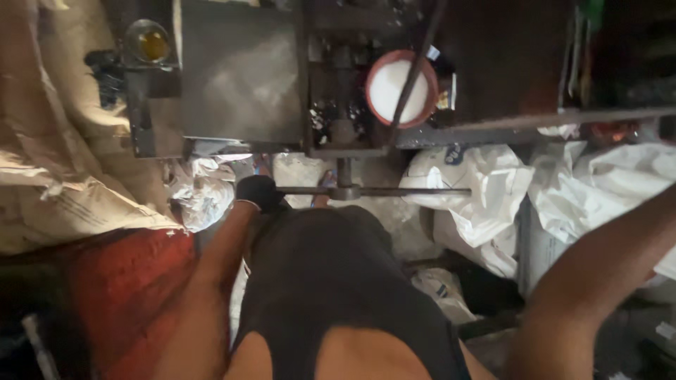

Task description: The person operates a manual press machine by turning a crank and repeatedly placing small metal pieces into the press. The person uses a gloved hand to handle the metal pieces and a bare hand to turn the crank, working in a cluttered industrial space.

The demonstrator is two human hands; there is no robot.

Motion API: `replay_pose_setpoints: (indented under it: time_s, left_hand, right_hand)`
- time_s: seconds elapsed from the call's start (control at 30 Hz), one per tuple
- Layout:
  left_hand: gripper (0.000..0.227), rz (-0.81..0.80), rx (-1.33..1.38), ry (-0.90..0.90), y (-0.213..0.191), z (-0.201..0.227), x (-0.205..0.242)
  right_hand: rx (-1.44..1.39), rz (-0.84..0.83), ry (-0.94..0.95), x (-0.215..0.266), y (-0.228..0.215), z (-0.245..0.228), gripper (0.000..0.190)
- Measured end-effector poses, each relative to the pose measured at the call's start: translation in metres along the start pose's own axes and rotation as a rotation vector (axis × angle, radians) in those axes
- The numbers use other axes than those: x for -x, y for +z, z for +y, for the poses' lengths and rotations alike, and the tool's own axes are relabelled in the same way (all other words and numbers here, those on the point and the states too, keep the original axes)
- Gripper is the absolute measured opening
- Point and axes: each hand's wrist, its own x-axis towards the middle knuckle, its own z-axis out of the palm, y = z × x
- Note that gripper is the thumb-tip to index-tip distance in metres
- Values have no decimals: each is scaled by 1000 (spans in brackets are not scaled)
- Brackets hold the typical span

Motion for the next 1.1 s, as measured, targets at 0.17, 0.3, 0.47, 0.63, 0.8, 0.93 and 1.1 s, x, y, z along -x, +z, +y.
replay_pose_setpoints:
  time_s: [0.17, 0.3, 0.47, 0.63, 0.8, 0.93, 1.1]
  left_hand:
    - [46, -38, -141, 208, -6, 1, -7]
    - [41, 40, -139, 341, -22, -2, -4]
    - [32, -64, -69, 350, -30, -2, 1]
    - [29, -45, -60, 529, -24, -12, -5]
    - [38, -118, -45, 510, -17, -11, -32]
    - [42, -154, -122, 490, -8, 4, -42]
    - [46, -157, -355, 334, 2, 21, -68]
  right_hand:
    - [39, 248, 12, 40, 18, -2, 41]
    - [91, 511, -70, 123, 47, -2, 41]
    - [-651, -91, 540, 297, 102, 18, 50]
    - [-1450, -144, 925, 331, 109, 3, 51]
    - [-1309, -96, 833, 334, 93, -17, 52]
    - [-1269, -26, 808, 347, 82, -25, 52]
    - [-1202, -87, 594, 370, 69, -81, 49]
